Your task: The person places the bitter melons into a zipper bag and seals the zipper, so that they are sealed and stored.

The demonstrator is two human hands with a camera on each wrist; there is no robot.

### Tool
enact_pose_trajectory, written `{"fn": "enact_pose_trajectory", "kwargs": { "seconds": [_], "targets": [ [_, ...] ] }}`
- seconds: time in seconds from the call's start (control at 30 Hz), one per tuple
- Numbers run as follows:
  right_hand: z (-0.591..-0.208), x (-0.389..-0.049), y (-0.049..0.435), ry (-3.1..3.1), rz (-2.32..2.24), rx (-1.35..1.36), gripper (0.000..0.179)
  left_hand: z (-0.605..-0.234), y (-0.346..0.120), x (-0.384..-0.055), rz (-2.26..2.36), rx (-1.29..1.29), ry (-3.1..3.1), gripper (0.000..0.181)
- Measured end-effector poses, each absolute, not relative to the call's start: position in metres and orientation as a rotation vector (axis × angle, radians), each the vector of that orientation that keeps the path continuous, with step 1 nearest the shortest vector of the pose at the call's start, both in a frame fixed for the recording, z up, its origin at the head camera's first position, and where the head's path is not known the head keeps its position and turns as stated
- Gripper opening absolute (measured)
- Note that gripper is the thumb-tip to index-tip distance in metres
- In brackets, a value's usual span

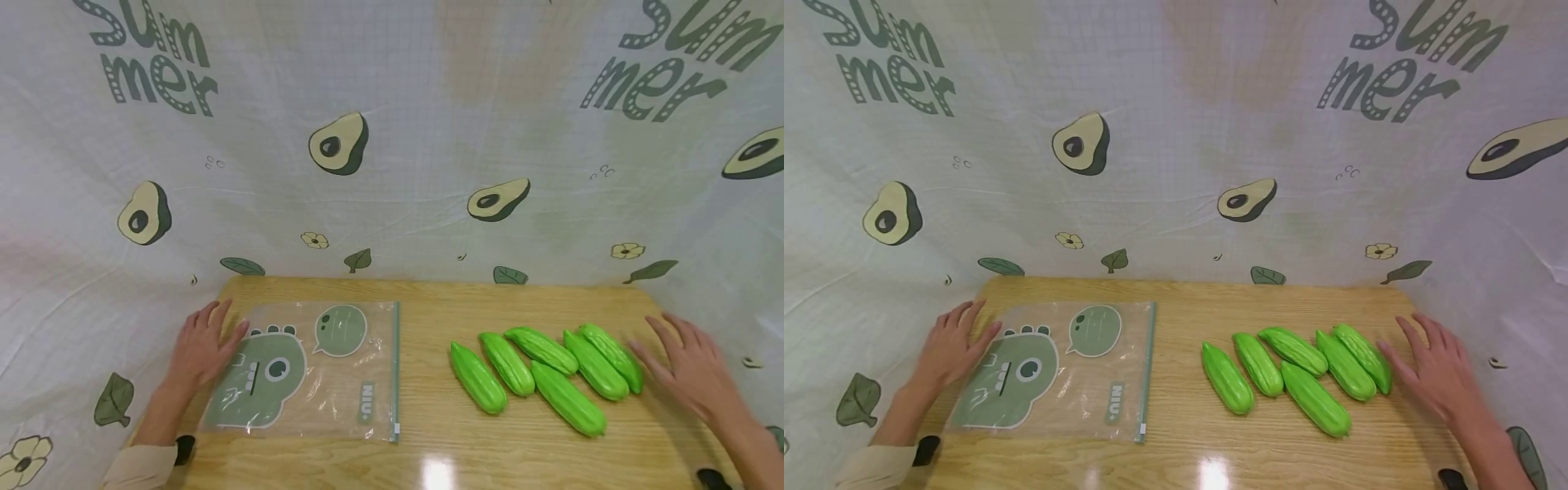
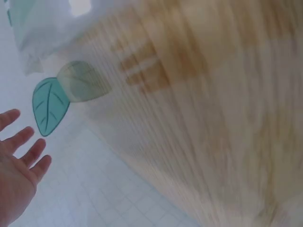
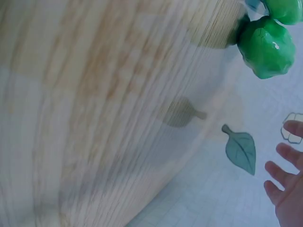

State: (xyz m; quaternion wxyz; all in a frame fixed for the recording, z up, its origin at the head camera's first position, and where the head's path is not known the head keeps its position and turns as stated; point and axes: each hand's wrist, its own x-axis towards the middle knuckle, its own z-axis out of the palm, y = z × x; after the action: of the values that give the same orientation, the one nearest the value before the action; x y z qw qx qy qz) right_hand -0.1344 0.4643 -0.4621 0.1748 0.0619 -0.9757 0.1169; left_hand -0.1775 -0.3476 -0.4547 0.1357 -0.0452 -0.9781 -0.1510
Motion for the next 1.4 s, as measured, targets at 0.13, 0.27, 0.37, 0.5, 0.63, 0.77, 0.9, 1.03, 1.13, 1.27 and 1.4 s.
{"fn": "enact_pose_trajectory", "kwargs": {
  "seconds": [0.13,0.27,0.37,0.5,0.63,0.77,0.9,1.03,1.13,1.27,1.4],
  "targets": [
    [-0.461,-0.135,0.459,-2.697,0.337,0.222,0.062,-0.455,-0.346,-0.175,-0.474,-0.139,-2.823,0.071],
    [-0.462,-0.136,0.455,-2.632,0.324,0.262,0.056,-0.453,-0.340,-0.174,-0.512,-0.131,-2.833,0.070],
    [-0.462,-0.136,0.454,-2.586,0.317,0.290,0.053,-0.451,-0.333,-0.173,-0.567,-0.111,-2.841,0.071],
    [-0.462,-0.136,0.450,-2.528,0.304,0.338,0.047,-0.449,-0.325,-0.173,-0.600,-0.095,-2.830,0.070],
    [-0.461,-0.136,0.446,-2.481,0.290,0.380,0.044,-0.449,-0.318,-0.174,-0.616,-0.107,-2.818,0.067],
    [-0.460,-0.136,0.441,-2.447,0.284,0.407,0.042,-0.448,-0.312,-0.174,-0.645,-0.127,-2.818,0.065],
    [-0.457,-0.135,0.437,-2.422,0.292,0.429,0.040,-0.448,-0.307,-0.173,-0.674,-0.140,-2.833,0.064],
    [-0.454,-0.134,0.433,-2.422,0.297,0.444,0.037,-0.449,-0.301,-0.170,-0.706,-0.127,-2.848,0.065],
    [-0.452,-0.133,0.429,-2.422,0.309,0.458,0.035,-0.449,-0.296,-0.169,-0.725,-0.141,-2.839,0.063],
    [-0.450,-0.133,0.422,-2.401,0.348,0.497,0.035,-0.448,-0.290,-0.169,-0.757,-0.166,-2.825,0.060],
    [-0.451,-0.131,0.416,-2.395,0.371,0.507,0.032,-0.448,-0.283,-0.168,-0.773,-0.172,-2.823,0.061]
  ]
}}
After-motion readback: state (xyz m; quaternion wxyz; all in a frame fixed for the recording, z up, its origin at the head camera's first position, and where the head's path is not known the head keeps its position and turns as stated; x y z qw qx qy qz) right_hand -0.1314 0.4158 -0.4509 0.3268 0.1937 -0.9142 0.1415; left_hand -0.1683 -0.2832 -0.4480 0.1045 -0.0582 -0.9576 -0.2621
